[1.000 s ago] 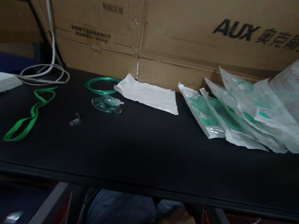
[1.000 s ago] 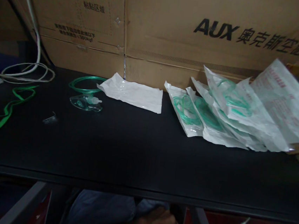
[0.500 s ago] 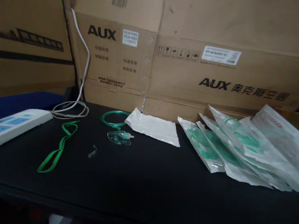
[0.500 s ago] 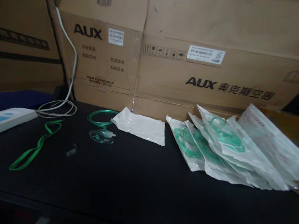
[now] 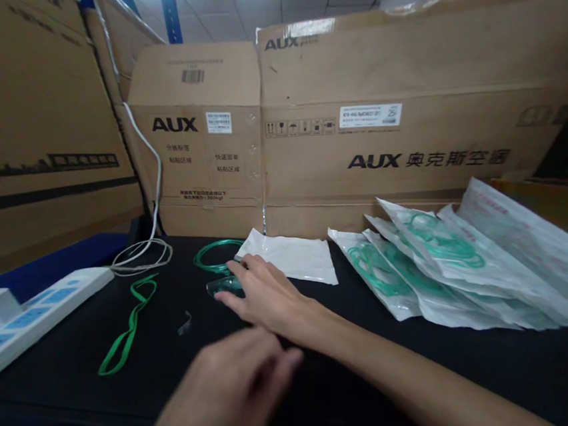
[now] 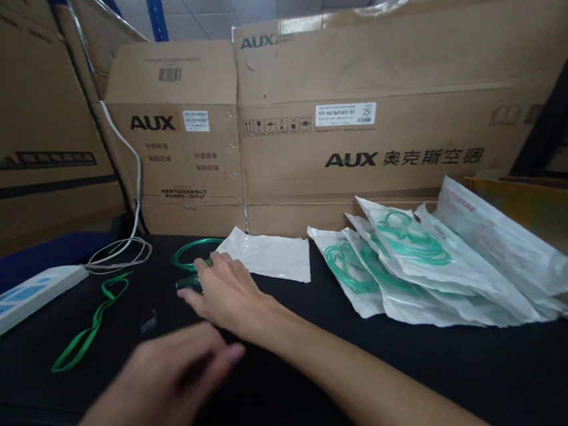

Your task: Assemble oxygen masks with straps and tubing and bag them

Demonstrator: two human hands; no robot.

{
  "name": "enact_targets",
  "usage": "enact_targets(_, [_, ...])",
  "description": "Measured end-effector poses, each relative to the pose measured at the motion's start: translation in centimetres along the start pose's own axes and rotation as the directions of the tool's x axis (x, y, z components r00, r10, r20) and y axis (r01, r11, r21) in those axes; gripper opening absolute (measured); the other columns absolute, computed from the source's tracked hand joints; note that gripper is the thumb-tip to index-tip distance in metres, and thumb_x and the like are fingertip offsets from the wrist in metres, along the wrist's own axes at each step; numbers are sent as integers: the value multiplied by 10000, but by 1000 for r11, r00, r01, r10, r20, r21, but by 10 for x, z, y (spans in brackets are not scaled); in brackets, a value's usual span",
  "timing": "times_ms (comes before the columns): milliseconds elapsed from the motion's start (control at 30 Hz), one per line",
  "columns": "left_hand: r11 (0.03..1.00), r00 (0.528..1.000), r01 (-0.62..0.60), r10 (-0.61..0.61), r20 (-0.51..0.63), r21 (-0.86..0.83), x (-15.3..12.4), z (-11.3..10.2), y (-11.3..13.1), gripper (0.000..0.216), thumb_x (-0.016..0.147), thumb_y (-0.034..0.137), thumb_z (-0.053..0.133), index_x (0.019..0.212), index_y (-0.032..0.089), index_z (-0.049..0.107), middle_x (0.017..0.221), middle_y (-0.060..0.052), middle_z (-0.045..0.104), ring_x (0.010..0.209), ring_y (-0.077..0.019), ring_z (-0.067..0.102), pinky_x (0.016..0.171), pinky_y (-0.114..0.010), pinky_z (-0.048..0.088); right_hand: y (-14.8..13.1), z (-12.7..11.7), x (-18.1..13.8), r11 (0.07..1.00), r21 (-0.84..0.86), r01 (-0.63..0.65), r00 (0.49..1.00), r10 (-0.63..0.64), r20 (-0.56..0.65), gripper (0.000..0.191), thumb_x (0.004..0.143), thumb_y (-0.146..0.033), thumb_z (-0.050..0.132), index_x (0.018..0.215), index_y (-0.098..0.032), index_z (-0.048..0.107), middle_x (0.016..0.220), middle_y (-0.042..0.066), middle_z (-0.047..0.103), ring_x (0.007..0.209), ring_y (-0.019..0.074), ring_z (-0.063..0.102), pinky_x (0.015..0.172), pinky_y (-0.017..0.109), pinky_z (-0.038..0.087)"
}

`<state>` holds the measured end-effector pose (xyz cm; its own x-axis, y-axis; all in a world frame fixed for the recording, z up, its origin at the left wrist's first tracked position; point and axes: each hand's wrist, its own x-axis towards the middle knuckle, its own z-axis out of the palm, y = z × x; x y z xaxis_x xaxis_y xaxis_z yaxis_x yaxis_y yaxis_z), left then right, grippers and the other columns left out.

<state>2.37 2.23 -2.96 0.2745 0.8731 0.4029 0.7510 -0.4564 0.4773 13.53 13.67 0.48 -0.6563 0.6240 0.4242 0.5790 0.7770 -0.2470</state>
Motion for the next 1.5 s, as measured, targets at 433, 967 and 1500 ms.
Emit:
enact_targets(433, [908,956,286,-291,-32,307,23,-50,-70,340,967,414,358,908,197,614,960,-79,648,868,-240,648,763,-333,472,19,-26,-77,889,382,-253,956,290,-41,213,894,-292,632,1087,-208,664,1012,54,693,923,205,635,829,315,459])
enact_targets(967, [940,914,-29,163,371,-341,87,-28,-6,225,975,358,540,930,201,694,918,8,667,880,-157,584,791,-228,420,54,-53,-90,330,795,-509,855,90,510,168,849,-253,612,977,-146,598,741,9,659,655,136,654,600,241,475])
enact_targets(1500, [929,823,146,76,562,-339,87,-24,-13,340,993,461,440,897,202,639,764,30,511,725,-136,455,654,-207,378,52,-47,-98,251,851,-462,885,63,462,314,835,-382,759,969,-131,626,828,22,656,631,104,651,465,156,417])
